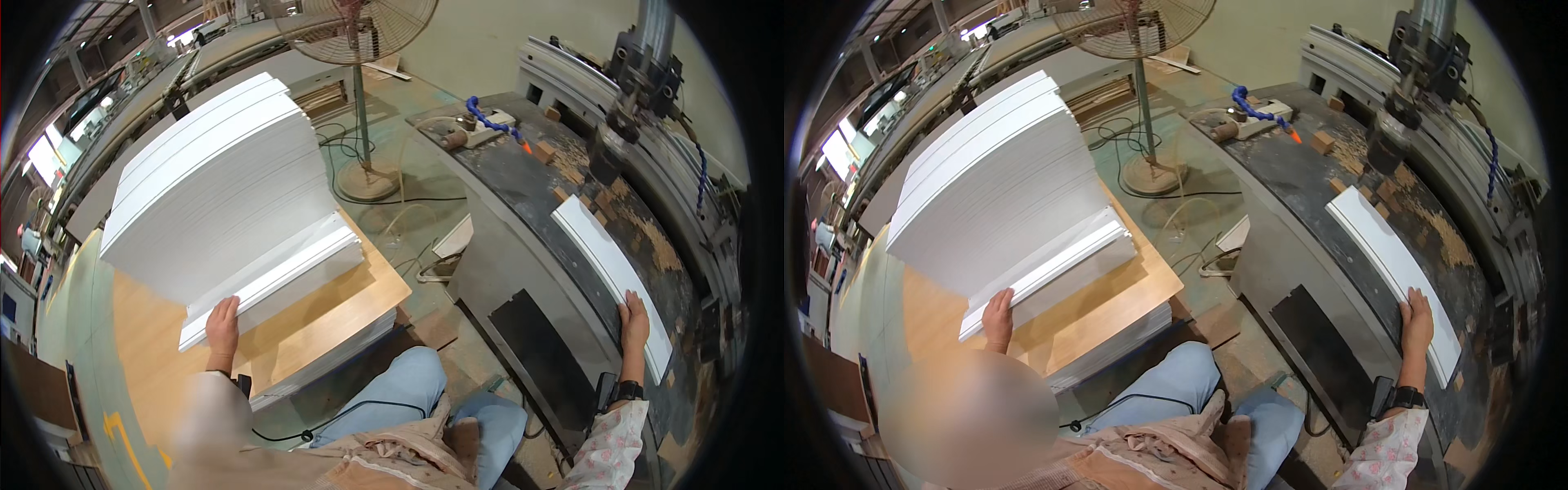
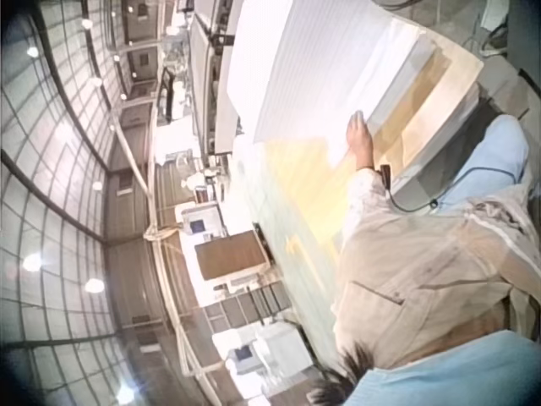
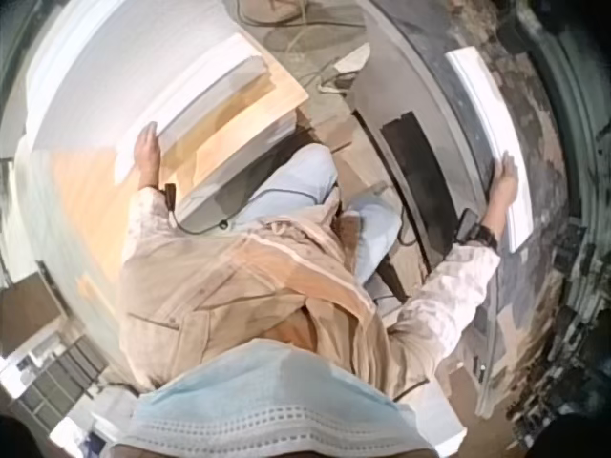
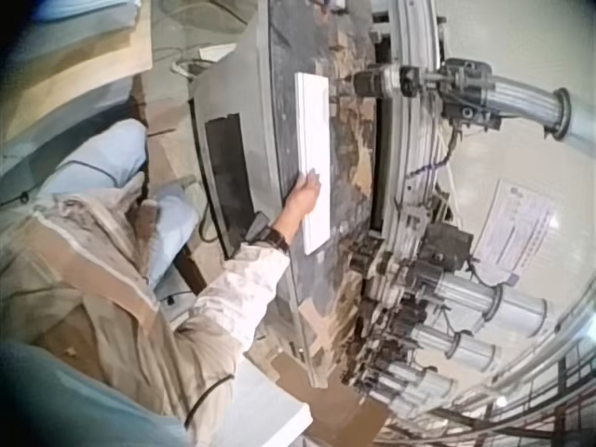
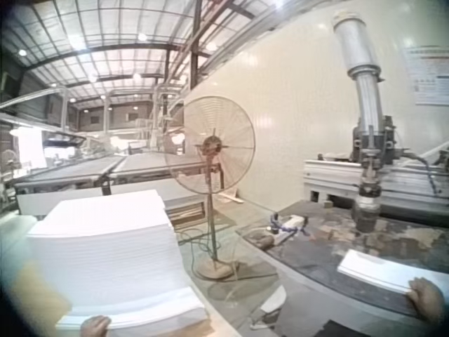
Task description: Feeding wood panels into an industrial machine and stacking the processed pieces.
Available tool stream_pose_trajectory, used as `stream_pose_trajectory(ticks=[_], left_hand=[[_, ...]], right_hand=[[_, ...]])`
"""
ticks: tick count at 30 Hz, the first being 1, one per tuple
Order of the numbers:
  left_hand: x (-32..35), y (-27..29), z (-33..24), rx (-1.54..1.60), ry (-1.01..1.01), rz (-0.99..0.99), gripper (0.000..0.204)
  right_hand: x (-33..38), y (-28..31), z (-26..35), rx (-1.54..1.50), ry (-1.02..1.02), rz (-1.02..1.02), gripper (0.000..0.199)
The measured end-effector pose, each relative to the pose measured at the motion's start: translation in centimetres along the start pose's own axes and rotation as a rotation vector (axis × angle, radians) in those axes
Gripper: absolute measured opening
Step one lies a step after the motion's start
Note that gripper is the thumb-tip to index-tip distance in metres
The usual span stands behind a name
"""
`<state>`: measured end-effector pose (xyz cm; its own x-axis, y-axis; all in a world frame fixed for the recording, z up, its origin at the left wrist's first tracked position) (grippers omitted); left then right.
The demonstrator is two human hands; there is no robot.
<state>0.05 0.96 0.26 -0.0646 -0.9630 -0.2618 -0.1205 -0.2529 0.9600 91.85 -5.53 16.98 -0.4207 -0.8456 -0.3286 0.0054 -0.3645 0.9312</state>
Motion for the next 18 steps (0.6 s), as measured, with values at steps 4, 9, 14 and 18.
stream_pose_trajectory(ticks=[4,9,14,18], left_hand=[[-2.8,2.6,-4.0,-0.105,-0.035,0.011,0.072],[-3.3,1.1,-3.4,-0.193,0.05,-0.028,0.071],[-4.9,0.2,-3.5,-0.132,0.047,0.013,0.071],[-5.6,1.2,-5.3,-0.06,0.096,0.03,0.066]], right_hand=[[0.6,-1.5,1.3,-0.009,-0.052,-0.009,0.039],[-0.4,-1.4,1.5,-0.029,-0.018,-0.029,0.039],[-0.2,-1.7,-1.6,-0.088,0.004,-0.029,0.04],[-0.4,-2.0,-0.2,-0.011,-0.075,-0.015,0.044]])
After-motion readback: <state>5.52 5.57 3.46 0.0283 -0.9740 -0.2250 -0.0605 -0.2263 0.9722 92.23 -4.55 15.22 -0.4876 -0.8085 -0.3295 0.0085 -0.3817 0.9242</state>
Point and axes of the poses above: each hand's wrist, its own x-axis away from the middle knuckle, its own y-axis out of the back of the hand, z = x × y, the point moved 1 cm from there along -x, towards the middle knuckle, and after that the axes turned 1 degree about -y, right-handed, at the moved point
